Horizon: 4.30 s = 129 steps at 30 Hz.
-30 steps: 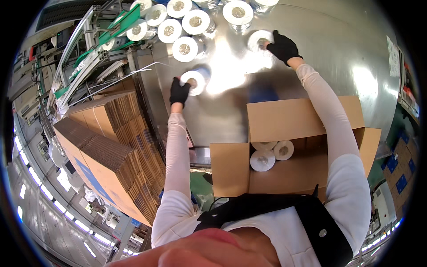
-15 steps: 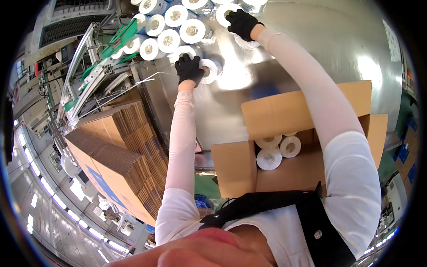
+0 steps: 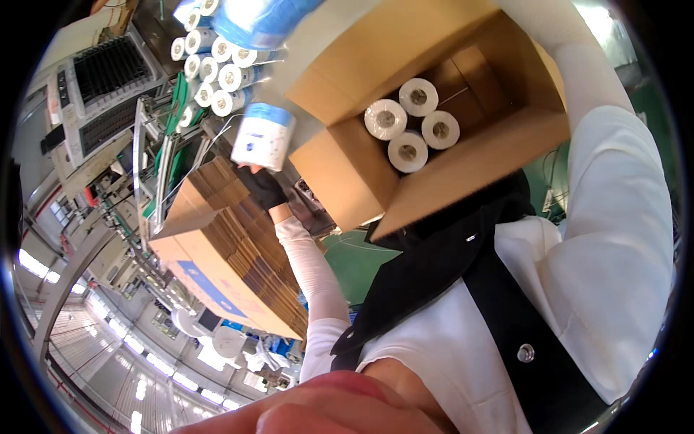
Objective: The person opens cardboard boxes and packs white paper rolls into them before moving the boxes aside on a metal workstation.
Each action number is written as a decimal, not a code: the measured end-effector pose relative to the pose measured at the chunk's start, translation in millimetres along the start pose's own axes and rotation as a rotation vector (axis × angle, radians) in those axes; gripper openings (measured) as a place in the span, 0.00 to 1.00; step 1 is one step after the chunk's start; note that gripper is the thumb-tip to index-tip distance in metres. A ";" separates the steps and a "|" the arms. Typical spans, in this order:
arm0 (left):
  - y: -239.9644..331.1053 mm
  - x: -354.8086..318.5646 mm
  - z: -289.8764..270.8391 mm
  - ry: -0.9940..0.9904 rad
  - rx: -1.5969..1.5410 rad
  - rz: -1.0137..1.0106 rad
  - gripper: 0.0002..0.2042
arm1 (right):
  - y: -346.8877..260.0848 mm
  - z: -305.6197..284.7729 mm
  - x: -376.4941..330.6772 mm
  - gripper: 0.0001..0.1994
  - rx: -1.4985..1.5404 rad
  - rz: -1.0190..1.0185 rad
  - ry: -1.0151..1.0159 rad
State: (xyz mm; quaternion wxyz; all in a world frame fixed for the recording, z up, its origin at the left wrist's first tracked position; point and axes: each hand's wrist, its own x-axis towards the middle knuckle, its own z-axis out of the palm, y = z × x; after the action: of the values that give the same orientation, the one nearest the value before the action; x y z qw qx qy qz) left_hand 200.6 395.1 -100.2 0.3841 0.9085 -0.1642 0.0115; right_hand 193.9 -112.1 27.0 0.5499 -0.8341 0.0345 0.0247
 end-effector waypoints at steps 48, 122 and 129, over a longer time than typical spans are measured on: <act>-63.1 101.4 95.2 -0.253 -0.335 -0.363 0.18 | 130.2 135.0 108.9 0.20 -0.621 -0.055 -0.300; 87.6 -115.7 172.4 -0.738 -0.051 -0.263 0.30 | 68.4 259.7 -161.6 0.21 -0.840 -0.137 -0.569; 93.0 43.0 33.0 -1.492 -1.033 0.087 0.16 | -55.9 214.9 22.3 0.13 0.233 0.024 -0.690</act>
State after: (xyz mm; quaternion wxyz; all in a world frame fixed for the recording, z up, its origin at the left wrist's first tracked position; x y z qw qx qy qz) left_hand 209.2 299.0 -52.5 0.5365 0.3879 -0.3892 -0.6405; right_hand 220.2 106.8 -8.2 0.6203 -0.7080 -0.1407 0.3069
